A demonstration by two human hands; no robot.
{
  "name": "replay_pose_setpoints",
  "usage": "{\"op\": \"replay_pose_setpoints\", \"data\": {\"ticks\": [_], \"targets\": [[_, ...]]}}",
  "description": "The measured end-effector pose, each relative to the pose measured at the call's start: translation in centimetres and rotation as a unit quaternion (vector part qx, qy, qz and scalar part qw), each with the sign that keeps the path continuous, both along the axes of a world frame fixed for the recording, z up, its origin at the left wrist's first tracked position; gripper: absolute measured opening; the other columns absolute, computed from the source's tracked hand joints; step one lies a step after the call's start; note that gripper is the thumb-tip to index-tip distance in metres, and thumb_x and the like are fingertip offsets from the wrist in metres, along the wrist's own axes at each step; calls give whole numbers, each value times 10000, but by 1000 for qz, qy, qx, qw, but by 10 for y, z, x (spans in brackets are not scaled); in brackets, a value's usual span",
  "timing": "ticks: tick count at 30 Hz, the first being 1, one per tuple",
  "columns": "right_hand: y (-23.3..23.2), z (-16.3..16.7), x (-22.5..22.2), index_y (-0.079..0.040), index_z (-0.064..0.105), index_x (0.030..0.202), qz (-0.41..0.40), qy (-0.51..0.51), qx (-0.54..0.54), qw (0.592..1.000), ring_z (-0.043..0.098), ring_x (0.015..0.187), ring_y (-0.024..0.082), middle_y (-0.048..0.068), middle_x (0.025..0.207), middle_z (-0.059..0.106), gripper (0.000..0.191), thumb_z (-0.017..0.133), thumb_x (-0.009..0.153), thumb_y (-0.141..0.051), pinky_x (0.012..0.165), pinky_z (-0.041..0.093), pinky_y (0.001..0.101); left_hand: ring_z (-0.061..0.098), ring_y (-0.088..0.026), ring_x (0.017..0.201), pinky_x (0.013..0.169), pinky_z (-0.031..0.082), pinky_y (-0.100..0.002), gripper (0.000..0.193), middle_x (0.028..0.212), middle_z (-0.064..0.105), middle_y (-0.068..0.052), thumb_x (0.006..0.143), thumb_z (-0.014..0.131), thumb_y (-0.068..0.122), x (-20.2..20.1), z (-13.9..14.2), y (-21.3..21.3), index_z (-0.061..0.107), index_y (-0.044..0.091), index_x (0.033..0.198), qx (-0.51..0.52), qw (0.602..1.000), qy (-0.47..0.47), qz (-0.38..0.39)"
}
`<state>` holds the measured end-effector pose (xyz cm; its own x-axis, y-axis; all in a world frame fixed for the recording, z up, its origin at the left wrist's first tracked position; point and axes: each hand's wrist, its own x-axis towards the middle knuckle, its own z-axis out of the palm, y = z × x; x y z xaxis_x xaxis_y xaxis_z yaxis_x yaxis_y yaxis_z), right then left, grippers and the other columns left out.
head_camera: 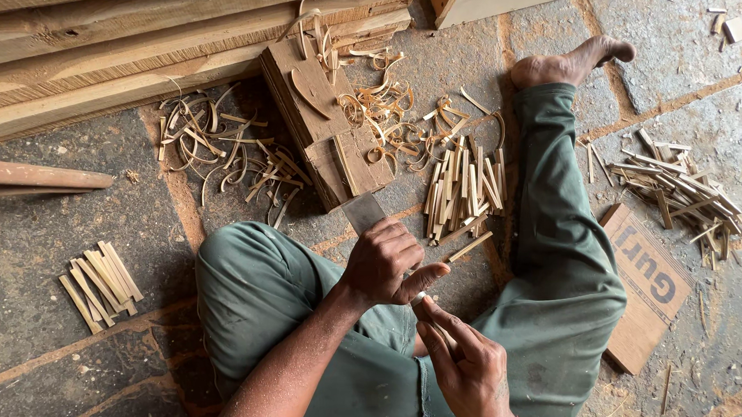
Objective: The person sits on the floor and uses a chisel to carve small wooden sticks, shaping them one by one and placing the finished pieces into a pile.
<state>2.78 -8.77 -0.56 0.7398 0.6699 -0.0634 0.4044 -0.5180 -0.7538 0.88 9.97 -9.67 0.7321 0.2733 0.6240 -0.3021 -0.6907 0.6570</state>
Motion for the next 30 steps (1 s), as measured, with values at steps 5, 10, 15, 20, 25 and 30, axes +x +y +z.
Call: {"op": "replay_pose_setpoints", "data": {"ticks": [5,10,15,20,25,30], "targets": [[0,0,0,-21,726,1222,1,15,-3,1000,810,988,160,98,1121,818,337,730,895,-103,782,645,277,593,-266,613,774,536,-435,570,599,545,-86,1035,638,463,1,-1,0,553,81,621,0,1000,4,-1],[0,0,0,-31,730,1227,-8,27,-15,999,824,911,134,90,1098,828,349,733,887,-110,744,647,272,588,-269,609,770,533,-437,572,592,534,-84,1035,638,463,0,-1,0,548,82,617,0,1000,4,-2],[-1,0,0,-40,735,1221,-5,23,-10,1000,825,876,121,89,1085,832,343,736,886,-115,724,643,268,589,-277,618,773,533,-438,576,593,527,-87,1031,641,461,1,0,0,541,78,613,-2,1000,1,-2],[1,0,0,-54,739,1221,-11,33,-18,999,822,824,105,87,1071,837,341,740,887,-123,695,636,265,590,-273,616,765,530,-433,579,591,529,-84,1031,641,469,1,-3,0,547,78,614,-4,1000,3,0],[1,1,1,-61,737,1221,-14,55,-38,998,769,639,58,82,1058,841,343,731,884,-125,571,602,250,587,-222,569,760,541,-423,625,573,566,-64,1029,570,556,3,-7,0,609,97,606,-5,999,53,-8],[2,-3,-3,-61,769,1180,-14,39,-63,997,567,429,59,91,1021,853,297,733,888,-95,396,461,267,715,-285,883,1019,515,-497,689,866,735,-118,984,514,698,4,-8,5,750,63,859,-11,996,92,-16]]}}
